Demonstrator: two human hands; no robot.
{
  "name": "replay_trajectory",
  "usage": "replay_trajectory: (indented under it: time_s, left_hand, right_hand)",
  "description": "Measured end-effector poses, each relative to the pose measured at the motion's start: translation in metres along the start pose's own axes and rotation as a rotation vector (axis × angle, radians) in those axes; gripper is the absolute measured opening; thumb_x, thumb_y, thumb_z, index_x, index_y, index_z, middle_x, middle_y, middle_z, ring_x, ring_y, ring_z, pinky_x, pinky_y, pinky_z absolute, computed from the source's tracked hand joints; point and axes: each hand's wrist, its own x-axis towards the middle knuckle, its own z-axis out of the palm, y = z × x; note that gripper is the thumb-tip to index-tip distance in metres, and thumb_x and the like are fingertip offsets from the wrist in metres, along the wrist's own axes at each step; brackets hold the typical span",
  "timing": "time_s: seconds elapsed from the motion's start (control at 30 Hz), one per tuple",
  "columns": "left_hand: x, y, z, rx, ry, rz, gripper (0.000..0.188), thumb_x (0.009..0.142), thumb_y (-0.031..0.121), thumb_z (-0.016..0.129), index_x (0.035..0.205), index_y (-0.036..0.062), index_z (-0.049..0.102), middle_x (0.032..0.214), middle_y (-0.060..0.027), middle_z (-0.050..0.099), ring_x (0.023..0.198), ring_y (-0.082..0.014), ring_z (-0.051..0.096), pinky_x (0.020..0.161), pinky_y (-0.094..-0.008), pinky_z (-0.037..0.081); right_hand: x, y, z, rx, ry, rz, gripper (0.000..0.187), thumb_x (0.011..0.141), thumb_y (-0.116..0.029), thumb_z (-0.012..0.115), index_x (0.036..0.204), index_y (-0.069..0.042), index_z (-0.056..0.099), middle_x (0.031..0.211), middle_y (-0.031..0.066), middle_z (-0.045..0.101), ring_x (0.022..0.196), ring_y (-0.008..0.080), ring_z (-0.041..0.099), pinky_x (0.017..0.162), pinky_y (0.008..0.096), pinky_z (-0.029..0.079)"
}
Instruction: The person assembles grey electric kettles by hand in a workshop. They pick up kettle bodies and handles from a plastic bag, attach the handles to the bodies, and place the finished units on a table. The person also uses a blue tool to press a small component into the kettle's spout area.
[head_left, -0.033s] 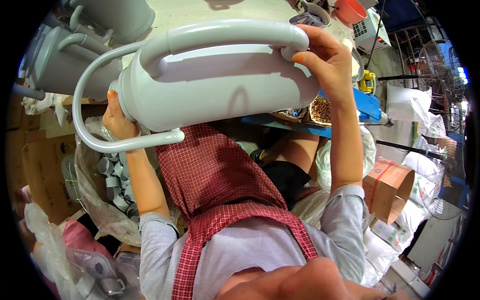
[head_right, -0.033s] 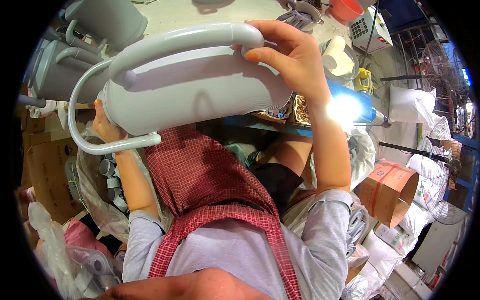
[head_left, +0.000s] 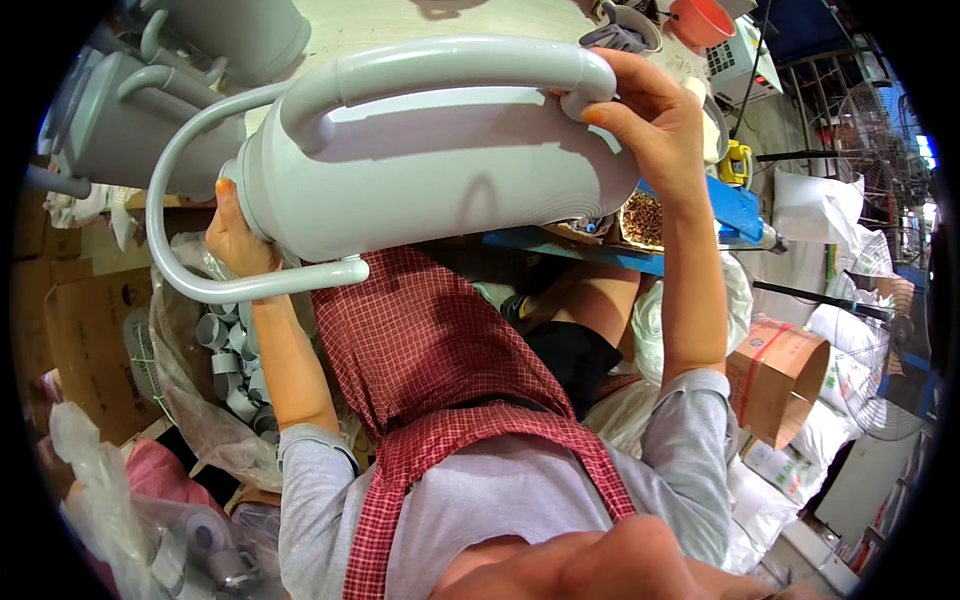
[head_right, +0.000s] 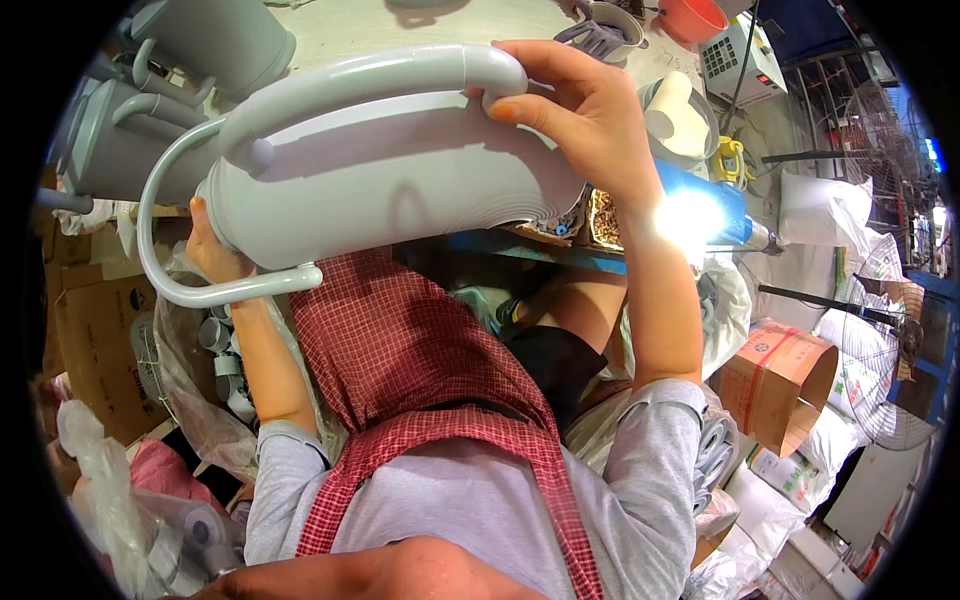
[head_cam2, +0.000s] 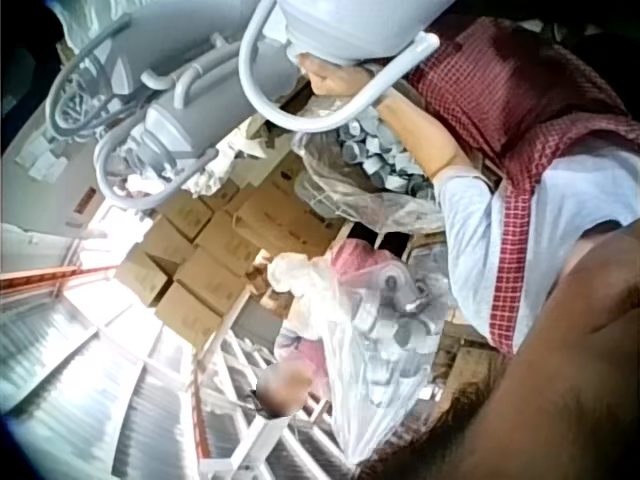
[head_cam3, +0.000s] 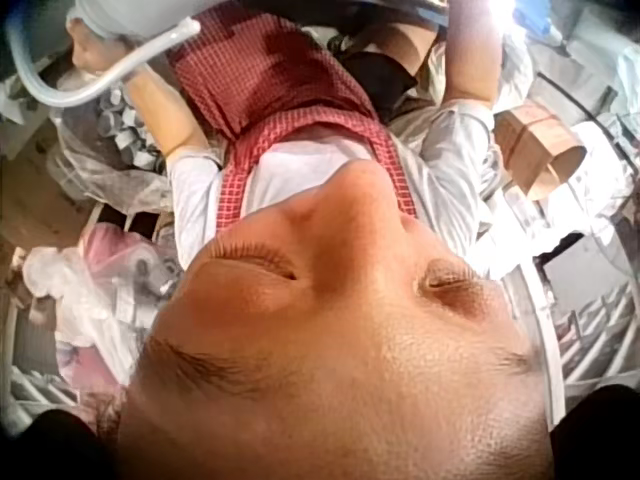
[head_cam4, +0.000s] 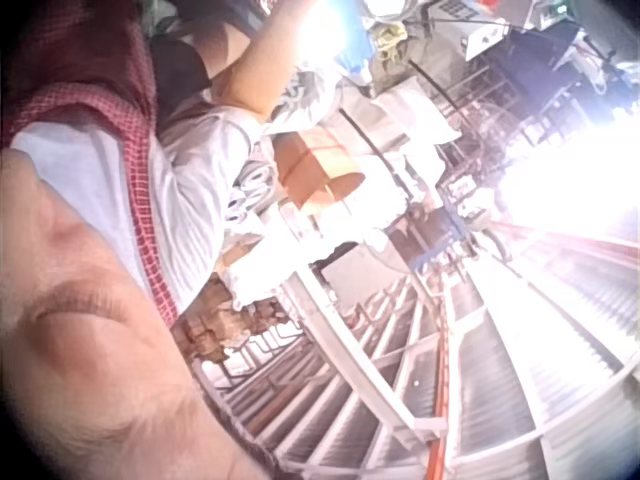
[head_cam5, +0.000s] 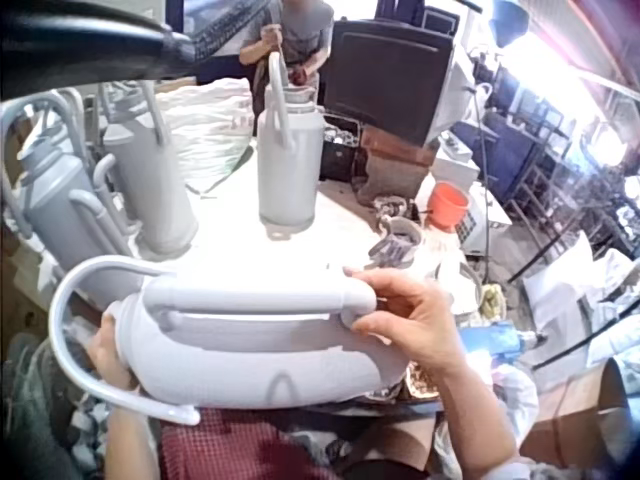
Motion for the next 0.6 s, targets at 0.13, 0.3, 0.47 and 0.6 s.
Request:
replay_trajectory:
  time_s: [0.13,0.3,0.47,0.6]
  left_hand:
    - [0.002,-0.002,0.001,0.04,0.015,-0.006,0.041,0.098,0.032,0.054,0.084,-0.0046,0.069,0.076,-0.004,0.066,0.066,-0.0081,0.057,0.061,-0.0244,0.046]
    - [0.003,-0.006,0.003,0.083,0.049,-0.009,0.042,0.098,0.033,0.054,0.082,-0.0035,0.069,0.072,-0.0015,0.064,0.063,-0.0065,0.053,0.058,-0.024,0.043]
    - [0.002,0.001,0.014,-0.004,0.094,-0.1,0.035,0.097,0.029,0.056,0.088,-0.0031,0.066,0.079,-0.0048,0.065,0.069,-0.0122,0.059,0.065,-0.0266,0.049]
    - [0.002,-0.003,0.006,0.003,0.11,-0.122,0.034,0.098,0.029,0.051,0.097,-0.0036,0.063,0.087,-0.0085,0.065,0.074,-0.0158,0.062,0.069,-0.0288,0.052]
  right_hand:
    - [0.001,0.001,-0.001,-0.24,-0.012,-0.021,0.034,0.081,-0.004,0.068,0.114,0.001,0.063,0.098,0.007,0.07,0.089,0.0156,0.064,0.091,0.0328,0.05]
    - [0.002,-0.001,-0.001,-0.499,-0.01,-0.128,0.033,0.076,-0.01,0.071,0.108,-0.001,0.066,0.098,0.0096,0.07,0.087,0.0225,0.066,0.096,0.038,0.046]
    - [-0.009,0.007,0.001,-0.553,0.119,-0.177,0.033,0.075,-0.014,0.073,0.106,-0.004,0.067,0.096,0.0102,0.069,0.089,0.0251,0.063,0.092,0.0388,0.045]
    - [-0.011,0.003,0.0,-0.65,0.145,-0.25,0.036,0.074,-0.025,0.075,0.106,-0.009,0.069,0.098,0.0106,0.068,0.093,0.0305,0.058,0.088,0.0408,0.045]
